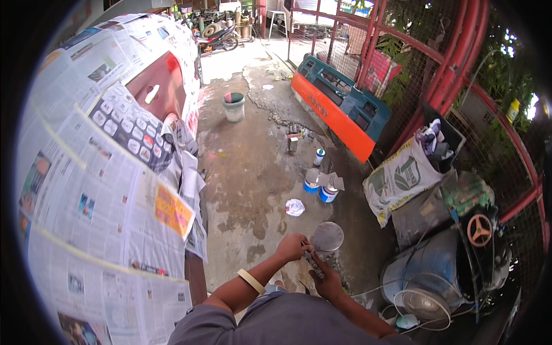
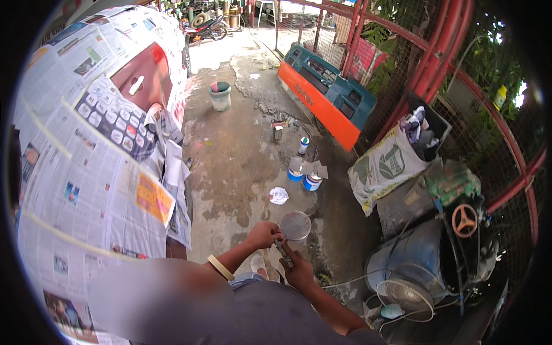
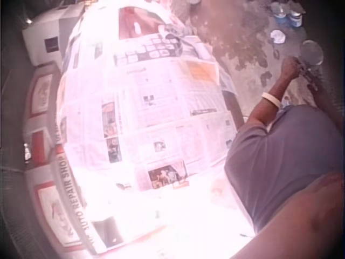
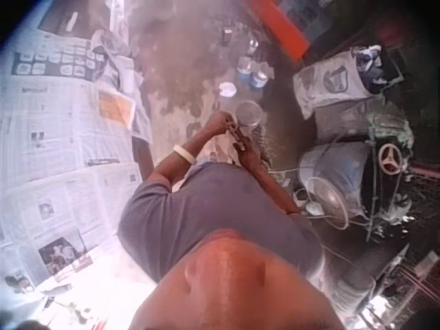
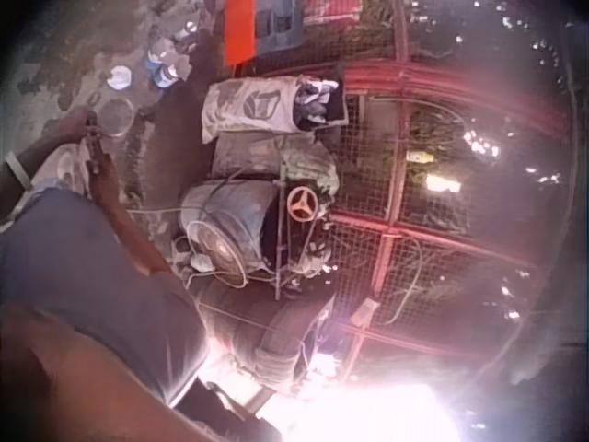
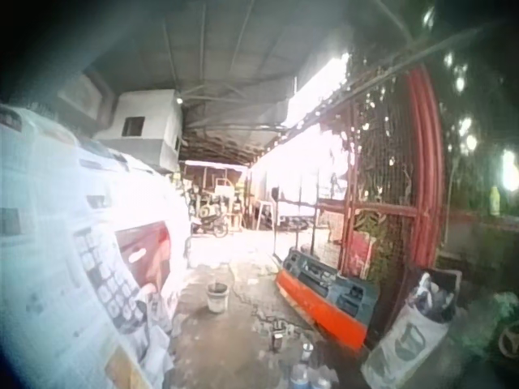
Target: The person prepares red paint and uses a spray gun to apply it to a car door that is masked with newspaper. They walk to the work area, then repeatedly spray the door surface in overlapping passes while another person stands nearby.
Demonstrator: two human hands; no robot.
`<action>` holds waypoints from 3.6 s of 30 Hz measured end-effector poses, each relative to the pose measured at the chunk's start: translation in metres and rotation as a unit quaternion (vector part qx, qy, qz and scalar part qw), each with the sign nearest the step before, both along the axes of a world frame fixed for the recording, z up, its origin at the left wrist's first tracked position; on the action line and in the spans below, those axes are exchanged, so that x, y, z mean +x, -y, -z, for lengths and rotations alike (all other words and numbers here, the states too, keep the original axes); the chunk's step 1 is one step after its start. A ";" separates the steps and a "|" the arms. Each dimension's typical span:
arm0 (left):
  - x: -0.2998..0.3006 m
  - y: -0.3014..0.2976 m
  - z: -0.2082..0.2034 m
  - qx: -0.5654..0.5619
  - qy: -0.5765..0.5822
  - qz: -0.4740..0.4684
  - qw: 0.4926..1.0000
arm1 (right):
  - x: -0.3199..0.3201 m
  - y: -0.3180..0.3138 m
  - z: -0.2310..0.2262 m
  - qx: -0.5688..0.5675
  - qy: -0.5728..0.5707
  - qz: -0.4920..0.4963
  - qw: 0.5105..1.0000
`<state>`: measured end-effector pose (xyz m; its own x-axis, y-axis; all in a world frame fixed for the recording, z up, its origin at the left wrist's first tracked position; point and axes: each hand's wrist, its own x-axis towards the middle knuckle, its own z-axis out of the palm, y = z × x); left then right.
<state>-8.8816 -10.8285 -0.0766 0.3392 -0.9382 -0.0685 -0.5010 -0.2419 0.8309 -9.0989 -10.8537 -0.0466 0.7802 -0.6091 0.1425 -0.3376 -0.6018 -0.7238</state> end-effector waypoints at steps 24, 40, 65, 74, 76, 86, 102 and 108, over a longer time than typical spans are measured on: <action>0.455 0.262 -0.028 0.104 -0.047 -0.317 0.941 | 0.509 0.382 0.020 0.060 0.030 -0.264 0.962; 0.744 0.328 0.040 0.088 -0.063 -0.338 0.935 | 0.809 0.458 0.045 0.110 -0.070 -0.282 0.951; 1.174 0.367 0.134 0.066 0.073 -0.394 0.914 | 1.271 0.545 0.109 0.137 -0.145 -0.437 0.877; 1.298 0.453 0.096 0.149 0.007 -0.471 0.869 | 1.426 0.603 0.093 0.005 -0.095 -0.536 0.839; 1.307 0.450 0.097 0.156 -0.004 -0.479 0.864 | 1.446 0.611 0.084 0.012 -0.125 -0.533 0.837; 1.362 0.414 0.189 0.157 -0.078 -0.496 0.850 | 1.498 0.585 0.144 0.055 -0.195 -0.437 0.877; 1.159 0.390 0.305 0.133 -0.294 -0.674 0.665 | 1.682 0.480 0.377 0.156 -0.136 -0.343 0.916; 1.029 0.391 0.322 0.119 -0.407 -0.735 0.530 | 1.702 0.459 0.410 0.175 -0.186 -0.326 0.910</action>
